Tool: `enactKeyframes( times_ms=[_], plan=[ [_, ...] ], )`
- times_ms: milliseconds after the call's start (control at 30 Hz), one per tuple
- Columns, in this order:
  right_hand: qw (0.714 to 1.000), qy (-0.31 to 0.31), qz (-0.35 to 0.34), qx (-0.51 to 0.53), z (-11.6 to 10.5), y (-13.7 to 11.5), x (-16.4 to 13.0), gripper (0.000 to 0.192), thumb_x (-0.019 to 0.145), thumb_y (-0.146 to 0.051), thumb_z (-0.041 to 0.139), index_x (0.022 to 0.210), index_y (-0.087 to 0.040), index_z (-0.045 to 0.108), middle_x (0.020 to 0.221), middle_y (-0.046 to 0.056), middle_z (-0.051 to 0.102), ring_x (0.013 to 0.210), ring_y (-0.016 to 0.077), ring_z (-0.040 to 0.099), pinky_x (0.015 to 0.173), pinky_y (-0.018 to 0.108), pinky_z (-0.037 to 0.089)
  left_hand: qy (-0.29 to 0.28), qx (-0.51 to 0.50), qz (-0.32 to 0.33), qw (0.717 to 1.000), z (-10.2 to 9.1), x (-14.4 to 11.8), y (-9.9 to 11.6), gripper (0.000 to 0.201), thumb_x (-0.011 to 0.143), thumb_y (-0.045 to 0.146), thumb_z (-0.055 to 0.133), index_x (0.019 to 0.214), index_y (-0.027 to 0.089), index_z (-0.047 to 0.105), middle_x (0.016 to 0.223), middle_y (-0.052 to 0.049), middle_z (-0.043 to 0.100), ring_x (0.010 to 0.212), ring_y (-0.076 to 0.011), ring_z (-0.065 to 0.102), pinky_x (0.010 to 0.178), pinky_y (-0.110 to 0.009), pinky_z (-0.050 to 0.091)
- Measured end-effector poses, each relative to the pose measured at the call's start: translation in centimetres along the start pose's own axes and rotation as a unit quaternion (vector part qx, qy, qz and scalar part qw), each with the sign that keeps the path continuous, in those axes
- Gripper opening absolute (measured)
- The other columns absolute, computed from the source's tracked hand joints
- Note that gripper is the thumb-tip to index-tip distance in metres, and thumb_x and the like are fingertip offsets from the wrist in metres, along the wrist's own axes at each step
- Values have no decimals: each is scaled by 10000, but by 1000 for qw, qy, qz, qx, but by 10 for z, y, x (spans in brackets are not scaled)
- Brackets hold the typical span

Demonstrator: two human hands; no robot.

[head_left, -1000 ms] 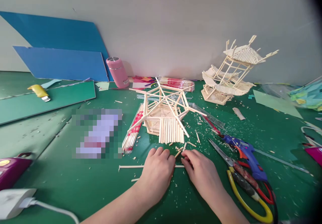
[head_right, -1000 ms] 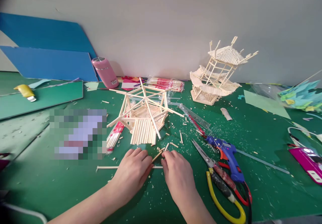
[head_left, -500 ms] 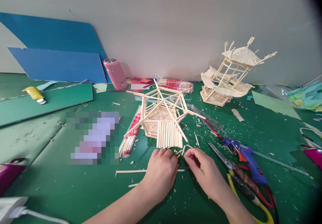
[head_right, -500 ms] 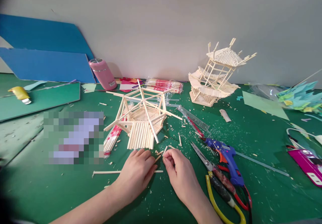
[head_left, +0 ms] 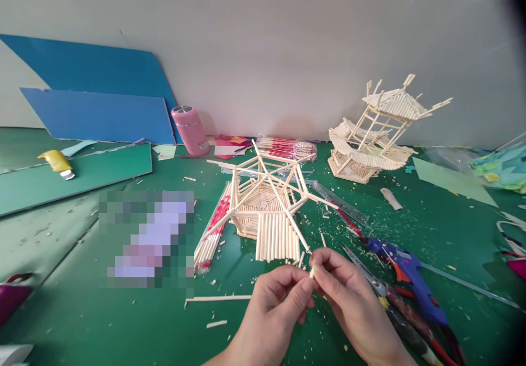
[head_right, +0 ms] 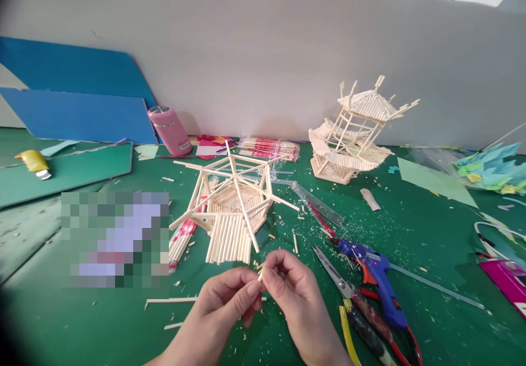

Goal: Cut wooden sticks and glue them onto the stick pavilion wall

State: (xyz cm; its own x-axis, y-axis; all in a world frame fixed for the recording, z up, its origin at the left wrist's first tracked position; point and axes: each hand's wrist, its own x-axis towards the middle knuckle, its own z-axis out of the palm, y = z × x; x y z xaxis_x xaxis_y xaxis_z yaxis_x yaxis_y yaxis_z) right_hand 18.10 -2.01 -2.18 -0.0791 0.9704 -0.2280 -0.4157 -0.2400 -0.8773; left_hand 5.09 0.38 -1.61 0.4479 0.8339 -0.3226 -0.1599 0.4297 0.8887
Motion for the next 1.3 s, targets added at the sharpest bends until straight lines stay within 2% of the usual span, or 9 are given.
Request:
enactKeyframes(
  times_ms=[200,300,367,533,633,900,1033,1300],
  plan=[
    [1000,-3,-13,24,8,0,2,113,823,-321,604,871,-219,595,665,-33,541,619,87,503,553,192,438,34,-72,19,997,5,-1,-1,271,706,386,670,608,139,616,536,20,506,491,-80,391,471,-203,298],
    [999,22,-29,15,10,2,2,110,803,-317,626,837,-213,629,654,-28,553,605,91,513,542,193,450,51,-86,33,994,7,-2,-2,260,719,370,665,602,142,621,545,20,506,500,-80,384,479,-203,297],
    [999,36,-31,9,11,3,1,79,791,-292,643,801,-215,640,648,-34,548,592,83,511,547,184,450,50,-80,40,995,8,-4,-2,247,730,356,658,608,144,627,551,17,510,510,-84,390,487,-204,304],
    [999,0,-8,43,10,1,1,107,817,-314,607,774,-216,618,602,-39,521,600,97,511,557,208,450,39,-32,49,998,7,-6,2,252,756,343,628,601,145,630,564,3,537,499,-91,407,482,-214,314],
    [999,0,-1,40,10,2,4,121,840,-317,580,780,-214,602,607,-41,530,594,92,516,561,213,445,48,-33,52,997,4,-5,3,253,757,330,631,583,146,636,556,7,533,500,-88,408,488,-213,316],
    [1000,24,-7,6,13,3,11,162,816,-323,605,735,-183,587,591,-35,550,549,99,519,535,234,435,80,-147,3,986,1,1,1,174,678,320,708,674,147,692,524,26,539,464,-67,394,503,-211,313],
    [998,48,-23,-18,16,1,14,177,791,-331,632,711,-178,591,583,-39,544,562,92,515,559,224,421,83,-162,4,983,3,0,5,182,678,312,705,630,137,690,503,25,532,457,-66,388,505,-216,311],
    [995,58,-44,-71,11,-1,12,162,803,-310,621,704,-186,587,618,-39,536,591,96,503,574,219,427,89,-181,-2,979,4,2,6,207,657,337,721,605,140,682,469,26,523,438,-68,389,493,-224,298]
  ],
)
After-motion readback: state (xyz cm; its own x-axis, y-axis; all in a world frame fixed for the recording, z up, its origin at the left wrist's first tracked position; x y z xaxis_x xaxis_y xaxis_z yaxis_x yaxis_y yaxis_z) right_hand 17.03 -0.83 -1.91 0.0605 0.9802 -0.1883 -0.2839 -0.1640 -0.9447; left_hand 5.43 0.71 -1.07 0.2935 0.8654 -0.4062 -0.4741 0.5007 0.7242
